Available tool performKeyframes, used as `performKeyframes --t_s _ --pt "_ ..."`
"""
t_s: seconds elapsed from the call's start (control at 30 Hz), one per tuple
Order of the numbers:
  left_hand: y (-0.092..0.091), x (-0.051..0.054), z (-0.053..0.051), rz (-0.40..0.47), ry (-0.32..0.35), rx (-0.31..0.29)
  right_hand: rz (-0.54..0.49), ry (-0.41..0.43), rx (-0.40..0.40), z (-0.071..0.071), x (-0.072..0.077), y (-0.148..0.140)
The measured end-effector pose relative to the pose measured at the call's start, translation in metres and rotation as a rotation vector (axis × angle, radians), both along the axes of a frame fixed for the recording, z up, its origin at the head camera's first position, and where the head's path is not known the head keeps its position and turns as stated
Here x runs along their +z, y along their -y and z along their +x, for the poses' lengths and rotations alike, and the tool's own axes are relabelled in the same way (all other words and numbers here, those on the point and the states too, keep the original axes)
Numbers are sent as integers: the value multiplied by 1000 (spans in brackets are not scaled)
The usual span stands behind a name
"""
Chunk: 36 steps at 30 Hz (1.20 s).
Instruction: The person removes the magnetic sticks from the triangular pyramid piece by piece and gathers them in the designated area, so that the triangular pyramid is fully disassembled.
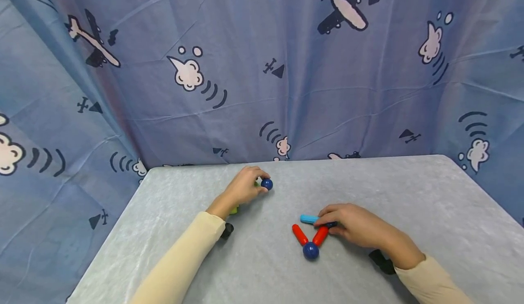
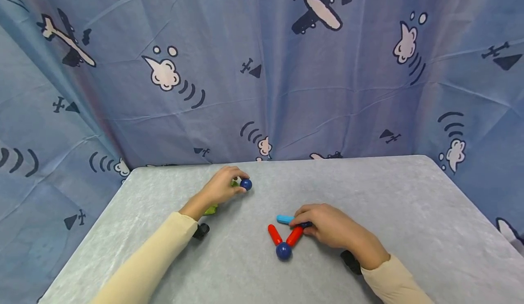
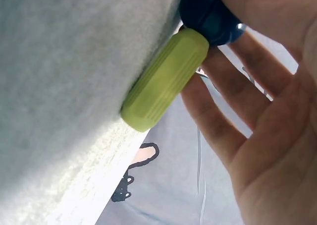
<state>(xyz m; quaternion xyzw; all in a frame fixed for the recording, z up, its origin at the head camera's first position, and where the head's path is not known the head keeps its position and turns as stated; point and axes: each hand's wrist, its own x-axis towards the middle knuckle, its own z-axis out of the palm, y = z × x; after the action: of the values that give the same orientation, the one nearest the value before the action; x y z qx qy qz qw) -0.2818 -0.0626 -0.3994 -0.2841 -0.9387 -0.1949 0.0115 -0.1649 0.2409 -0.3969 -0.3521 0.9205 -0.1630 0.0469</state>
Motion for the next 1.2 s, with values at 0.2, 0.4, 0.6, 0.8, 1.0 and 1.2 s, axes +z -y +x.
performKeyframes --t_s 0.2,0.4,0.6,0.8,1.0,1.2 --pt "-2 -7 -9 -49 -15 -16 3 -1 -21 0 -2 -1" --pt "-4 -10 -13 -73 10 -6 2 -7 -29 0 -3 -1" --pt "-3 -12 -14 -78 32 3 -8 -11 -31 0 -2 -1" --pt "-1 -10 -9 -56 -3 8 -4 8 -38 1 -2 0" --pt "-13 2 29 91 -164 -47 2 2 -65 3 5 3" --pt "-33 1 89 39 -36 -265 -29 -8 -14 8 12 11"
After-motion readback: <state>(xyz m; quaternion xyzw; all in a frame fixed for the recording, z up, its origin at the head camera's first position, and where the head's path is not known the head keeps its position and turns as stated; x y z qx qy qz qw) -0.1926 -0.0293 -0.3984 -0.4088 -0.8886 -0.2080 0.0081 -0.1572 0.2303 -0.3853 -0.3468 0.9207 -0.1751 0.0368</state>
